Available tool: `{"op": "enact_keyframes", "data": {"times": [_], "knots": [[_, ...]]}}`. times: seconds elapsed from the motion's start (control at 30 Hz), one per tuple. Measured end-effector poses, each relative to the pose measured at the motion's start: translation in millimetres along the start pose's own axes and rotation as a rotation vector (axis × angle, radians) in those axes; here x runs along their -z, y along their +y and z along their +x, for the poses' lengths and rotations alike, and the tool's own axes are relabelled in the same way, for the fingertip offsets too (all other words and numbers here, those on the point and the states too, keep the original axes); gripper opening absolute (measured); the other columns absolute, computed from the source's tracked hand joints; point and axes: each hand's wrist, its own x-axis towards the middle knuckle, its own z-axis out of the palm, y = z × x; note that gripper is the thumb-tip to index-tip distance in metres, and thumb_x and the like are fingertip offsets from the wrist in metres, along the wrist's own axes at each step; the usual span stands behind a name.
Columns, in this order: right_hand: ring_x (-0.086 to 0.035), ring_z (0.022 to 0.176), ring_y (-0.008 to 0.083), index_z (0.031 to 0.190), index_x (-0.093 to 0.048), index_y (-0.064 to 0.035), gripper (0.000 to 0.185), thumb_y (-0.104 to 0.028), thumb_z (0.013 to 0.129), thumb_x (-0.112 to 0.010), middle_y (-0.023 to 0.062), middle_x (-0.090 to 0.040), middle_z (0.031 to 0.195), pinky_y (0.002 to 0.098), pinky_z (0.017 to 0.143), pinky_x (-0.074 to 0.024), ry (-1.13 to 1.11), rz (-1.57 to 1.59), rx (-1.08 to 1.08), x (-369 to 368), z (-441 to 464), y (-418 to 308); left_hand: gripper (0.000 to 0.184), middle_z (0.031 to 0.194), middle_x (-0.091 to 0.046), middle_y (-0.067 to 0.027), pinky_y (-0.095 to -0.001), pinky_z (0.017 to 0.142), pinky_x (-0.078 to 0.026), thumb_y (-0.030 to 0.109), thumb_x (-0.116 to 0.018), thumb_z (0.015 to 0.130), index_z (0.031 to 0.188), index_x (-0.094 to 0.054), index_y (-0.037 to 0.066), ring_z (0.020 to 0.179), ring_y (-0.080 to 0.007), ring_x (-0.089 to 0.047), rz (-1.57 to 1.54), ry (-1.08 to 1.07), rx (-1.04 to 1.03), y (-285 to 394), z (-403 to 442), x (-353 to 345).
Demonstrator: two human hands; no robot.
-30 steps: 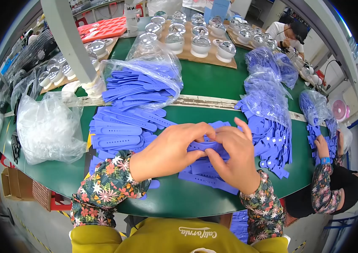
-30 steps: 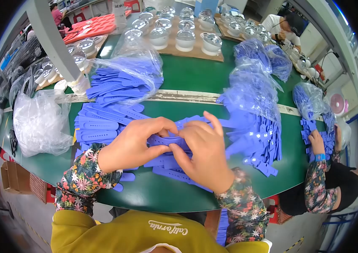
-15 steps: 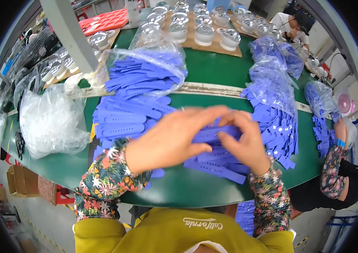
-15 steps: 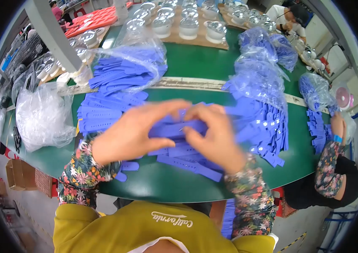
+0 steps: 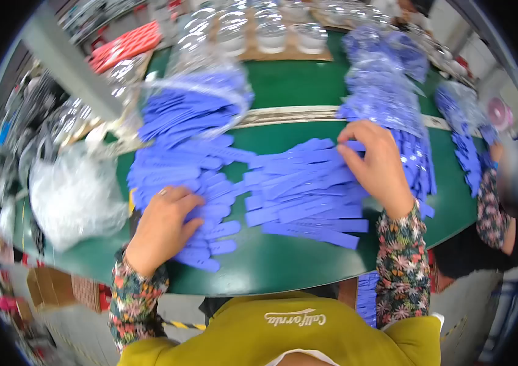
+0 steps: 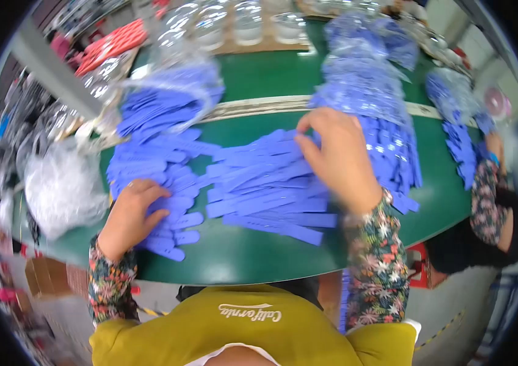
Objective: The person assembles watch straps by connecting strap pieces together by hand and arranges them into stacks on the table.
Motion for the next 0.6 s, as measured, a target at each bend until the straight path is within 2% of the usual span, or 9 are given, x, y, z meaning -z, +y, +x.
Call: {"op": "enact_keyframes", "data": {"times": [0.03,0.1,0.13,0.3,0.37,0.43,0.5,0.53,0.6], "knots": [[-0.063,0.090,0.0348,0.086,-0.064,-0.0025,0.012,-0.007,0.077,-0.071,0.0135,-0.066,0.088,0.0413,0.083,-0.0475,0.026,-0.036,-0.027,5,0,15,0.028,0.096,-0.065,-0.0133,-0.0442,0.086,-0.048,0.004,-0.076,0.072,0.099,-0.067,0.005,0.096,-0.0357,-0.060,-0.004,-0.001,-0.051,-1,2,-1],[-0.063,0.094,0.0364,0.092,-0.067,-0.0023,0.016,-0.006,0.077,-0.072,0.0143,-0.068,0.094,0.0419,0.084,-0.0498,0.080,-0.126,-0.075,13,-3,48,0.027,0.092,-0.065,-0.0128,-0.0430,0.087,-0.047,0.002,-0.075,0.072,0.097,-0.067,0.004,0.095,-0.0344,-0.060,-0.128,-0.057,0.057,-4,5,2],[-0.063,0.097,0.0354,0.096,-0.069,-0.0053,0.020,-0.006,0.076,-0.072,0.0133,-0.069,0.100,0.0421,0.087,-0.0491,0.016,-0.147,-0.089,16,-4,63,0.027,0.092,-0.065,-0.0128,-0.0430,0.087,-0.047,0.002,-0.075,0.072,0.097,-0.067,0.004,0.095,-0.0344,-0.060,-0.121,-0.054,0.025,-7,6,3],[-0.060,0.107,0.0318,0.102,-0.071,-0.0073,0.029,-0.009,0.073,-0.074,0.0085,-0.069,0.105,0.0423,0.093,-0.0456,-0.139,-0.190,-0.009,6,-12,71,0.017,0.087,-0.065,-0.0132,-0.0396,0.080,-0.048,-0.002,-0.071,0.076,0.090,-0.063,0.000,0.089,-0.0329,-0.061,-0.155,-0.001,0.008,-12,17,8],[-0.059,0.107,0.0280,0.102,-0.072,-0.0081,0.032,-0.011,0.070,-0.075,0.0065,-0.068,0.101,0.0414,0.091,-0.0438,-0.226,-0.433,-0.085,-1,-9,57,0.014,0.084,-0.064,-0.0135,-0.0398,0.077,-0.049,-0.002,-0.069,0.078,0.090,-0.062,0.000,0.085,-0.0329,-0.062,-0.157,0.024,0.006,-8,25,12],[-0.058,0.104,0.0253,0.096,-0.072,-0.0100,0.028,-0.013,0.069,-0.076,0.0048,-0.067,0.096,0.0408,0.089,-0.0421,-0.224,-0.532,-0.066,-14,-7,61,0.011,0.082,-0.063,-0.0137,-0.0401,0.074,-0.050,-0.002,-0.068,0.081,0.090,-0.061,0.000,0.081,-0.0329,-0.063,-0.161,0.049,0.007,-1,34,16],[-0.058,0.100,0.0260,0.088,-0.071,-0.0107,0.021,-0.014,0.068,-0.078,0.0045,-0.065,0.094,0.0413,0.087,-0.0420,-0.222,-0.596,-0.059,-20,-5,61,0.007,0.080,-0.062,-0.0134,-0.0358,0.066,-0.050,0.001,-0.062,0.090,0.095,-0.057,-0.001,0.071,-0.0267,-0.064,-0.270,0.120,0.052,4,47,24],[-0.058,0.100,0.0260,0.088,-0.071,-0.0107,0.021,-0.014,0.068,-0.078,0.0045,-0.065,0.094,0.0413,0.087,-0.0420,-0.221,-0.594,-0.052,-19,-4,60,0.007,0.079,-0.062,-0.0126,-0.0310,0.061,-0.049,0.003,-0.057,0.096,0.101,-0.054,0.000,0.065,-0.0196,-0.063,-0.402,0.194,0.008,2,55,20],[-0.058,0.096,0.0271,0.080,-0.067,-0.0094,0.018,-0.014,0.068,-0.079,0.0052,-0.064,0.091,0.0418,0.084,-0.0420,0.015,-0.514,0.011,-13,-1,58,0.007,0.080,-0.063,-0.0126,-0.0300,0.060,-0.048,0.004,-0.057,0.097,0.102,-0.054,0.000,0.064,-0.0176,-0.062,-0.548,0.240,0.059,20,72,21]]}}
